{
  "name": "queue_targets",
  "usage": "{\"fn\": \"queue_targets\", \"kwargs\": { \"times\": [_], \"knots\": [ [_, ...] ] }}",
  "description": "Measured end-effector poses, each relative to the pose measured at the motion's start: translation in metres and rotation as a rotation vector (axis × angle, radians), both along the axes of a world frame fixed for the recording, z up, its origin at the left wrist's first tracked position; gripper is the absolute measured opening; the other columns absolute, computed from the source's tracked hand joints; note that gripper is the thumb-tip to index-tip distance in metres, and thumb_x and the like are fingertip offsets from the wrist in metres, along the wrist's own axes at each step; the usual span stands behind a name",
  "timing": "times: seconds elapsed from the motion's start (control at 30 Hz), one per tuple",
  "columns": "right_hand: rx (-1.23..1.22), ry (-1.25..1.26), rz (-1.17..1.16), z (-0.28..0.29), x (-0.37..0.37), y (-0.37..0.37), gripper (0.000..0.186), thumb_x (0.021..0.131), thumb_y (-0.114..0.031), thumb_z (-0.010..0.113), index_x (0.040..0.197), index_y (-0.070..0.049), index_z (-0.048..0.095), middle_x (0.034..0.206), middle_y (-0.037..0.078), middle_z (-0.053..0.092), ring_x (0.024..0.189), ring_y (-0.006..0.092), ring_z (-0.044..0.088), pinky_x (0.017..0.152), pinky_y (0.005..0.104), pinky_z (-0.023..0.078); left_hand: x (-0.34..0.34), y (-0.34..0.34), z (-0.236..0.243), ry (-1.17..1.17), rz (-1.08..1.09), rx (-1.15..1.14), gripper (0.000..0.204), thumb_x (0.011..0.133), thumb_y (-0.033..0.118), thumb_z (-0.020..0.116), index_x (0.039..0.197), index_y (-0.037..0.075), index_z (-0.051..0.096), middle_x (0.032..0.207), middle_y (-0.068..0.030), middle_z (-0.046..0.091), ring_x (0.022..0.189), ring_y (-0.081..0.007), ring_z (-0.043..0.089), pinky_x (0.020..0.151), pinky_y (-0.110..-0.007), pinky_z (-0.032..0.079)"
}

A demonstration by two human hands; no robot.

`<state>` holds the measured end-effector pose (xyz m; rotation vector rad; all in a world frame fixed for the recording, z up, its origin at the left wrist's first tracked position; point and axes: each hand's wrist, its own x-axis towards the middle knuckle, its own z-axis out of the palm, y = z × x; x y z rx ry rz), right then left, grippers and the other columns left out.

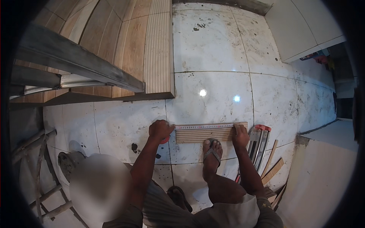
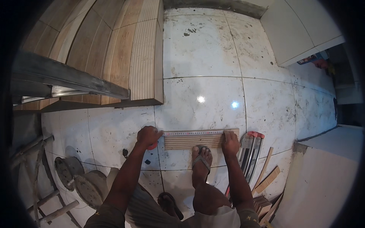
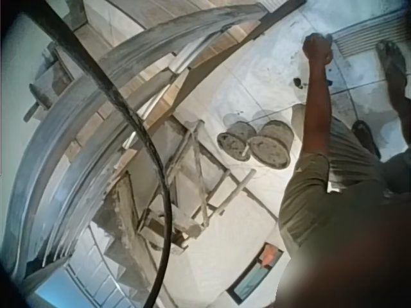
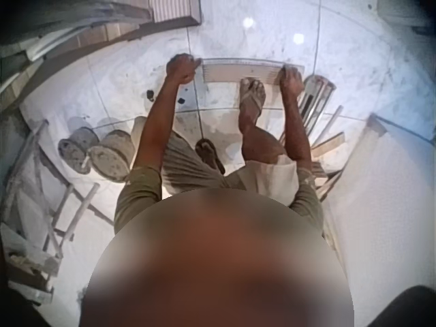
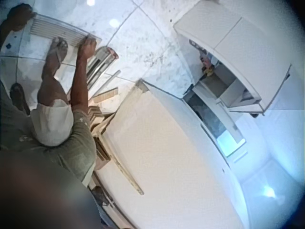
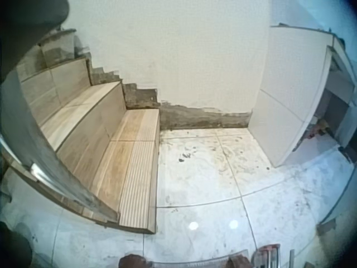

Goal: The recorder is measuring and cutting tiles, then applying cement to the stairs and placing tiles on them.

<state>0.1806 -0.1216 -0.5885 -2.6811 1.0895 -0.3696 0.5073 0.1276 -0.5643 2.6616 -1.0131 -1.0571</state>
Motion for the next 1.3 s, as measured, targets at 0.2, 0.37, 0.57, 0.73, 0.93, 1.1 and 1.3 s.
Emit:
{"fn": "queue_targets", "kwargs": {
  "times": [0.2, 0.37, 0.57, 0.73, 0.93, 1.1, 1.3],
  "knots": [
    [0.009, -0.014, -0.04, 0.006, 0.01, -0.003, 0.042, 0.071, 0.0, 0.065, 0.112, -0.01, 0.067, 0.106, 0.009, 0.067, 0.097, 0.032, 0.064, 0.08, 0.0414, 0.055, -0.004, 0.007, -0.001, -0.03, -0.026, 0.005, 0.049, 0.084, 0.053, 0.061, 0.085, 0.007, 0.077, 0.09, -0.019, 0.072, 0.09, -0.0371, 0.07, 0.082, -0.048, 0.055],
    [-0.039, -0.044, -0.002, -0.009, -0.003, -0.002, 0.044, 0.071, 0.0, 0.065, 0.113, -0.01, 0.067, 0.107, 0.009, 0.067, 0.098, 0.0327, 0.064, 0.079, 0.042, 0.055, -0.001, 0.001, -0.002, -0.031, 0.007, -0.012, 0.051, 0.084, 0.054, 0.059, 0.083, 0.006, 0.076, 0.09, -0.019, 0.072, 0.092, -0.0378, 0.07, 0.082, -0.049, 0.055],
    [-0.006, -0.025, -0.023, 0.0, 0.004, -0.006, 0.042, 0.072, 0.0, 0.065, 0.113, -0.01, 0.067, 0.106, 0.009, 0.067, 0.098, 0.0316, 0.064, 0.08, 0.0414, 0.056, 0.0, 0.001, -0.003, -0.024, 0.014, -0.024, 0.049, 0.084, 0.054, 0.06, 0.086, 0.008, 0.077, 0.09, -0.0183, 0.073, 0.09, -0.0377, 0.07, 0.081, -0.048, 0.055],
    [-0.023, -0.011, -0.008, -0.007, -0.009, 0.001, 0.037, 0.077, -0.003, 0.066, 0.114, -0.01, 0.067, 0.106, 0.009, 0.067, 0.098, 0.0312, 0.065, 0.081, 0.041, 0.056, -0.003, -0.001, -0.001, -0.009, 0.012, 0.022, 0.049, 0.084, 0.054, 0.061, 0.086, 0.008, 0.077, 0.09, -0.0177, 0.073, 0.089, -0.0368, 0.07, 0.08, -0.048, 0.055],
    [-0.028, -0.034, -0.025, -0.002, 0.0, 0.004, 0.031, 0.078, -0.005, 0.068, 0.109, -0.01, 0.069, 0.106, 0.009, 0.068, 0.097, 0.0305, 0.065, 0.081, 0.0403, 0.056, 0.001, 0.001, 0.001, 0.008, 0.03, 0.028, 0.049, 0.084, 0.054, 0.061, 0.085, 0.008, 0.077, 0.091, -0.0173, 0.073, 0.089, -0.0365, 0.07, 0.081, -0.047, 0.055],
    [-0.013, -0.037, -0.035, -0.006, -0.002, -0.004, 0.028, 0.081, -0.009, 0.071, 0.109, -0.01, 0.069, 0.106, 0.009, 0.068, 0.097, 0.0304, 0.065, 0.08, 0.0401, 0.056, -0.001, -0.003, -0.003, -0.014, 0.005, 0.03, 0.049, 0.085, 0.054, 0.06, 0.084, 0.008, 0.077, 0.091, -0.0175, 0.072, 0.088, -0.0366, 0.07, 0.081, -0.047, 0.055],
    [-0.032, -0.057, -0.037, -0.004, -0.002, 0.001, 0.031, 0.08, -0.006, 0.067, 0.111, -0.011, 0.07, 0.105, 0.009, 0.068, 0.098, 0.0307, 0.065, 0.081, 0.0405, 0.055, -0.001, -0.001, 0.002, 0.014, 0.026, 0.026, 0.048, 0.086, 0.053, 0.06, 0.084, 0.008, 0.077, 0.088, -0.0178, 0.072, 0.087, -0.0369, 0.069, 0.079, -0.047, 0.055]
  ]
}}
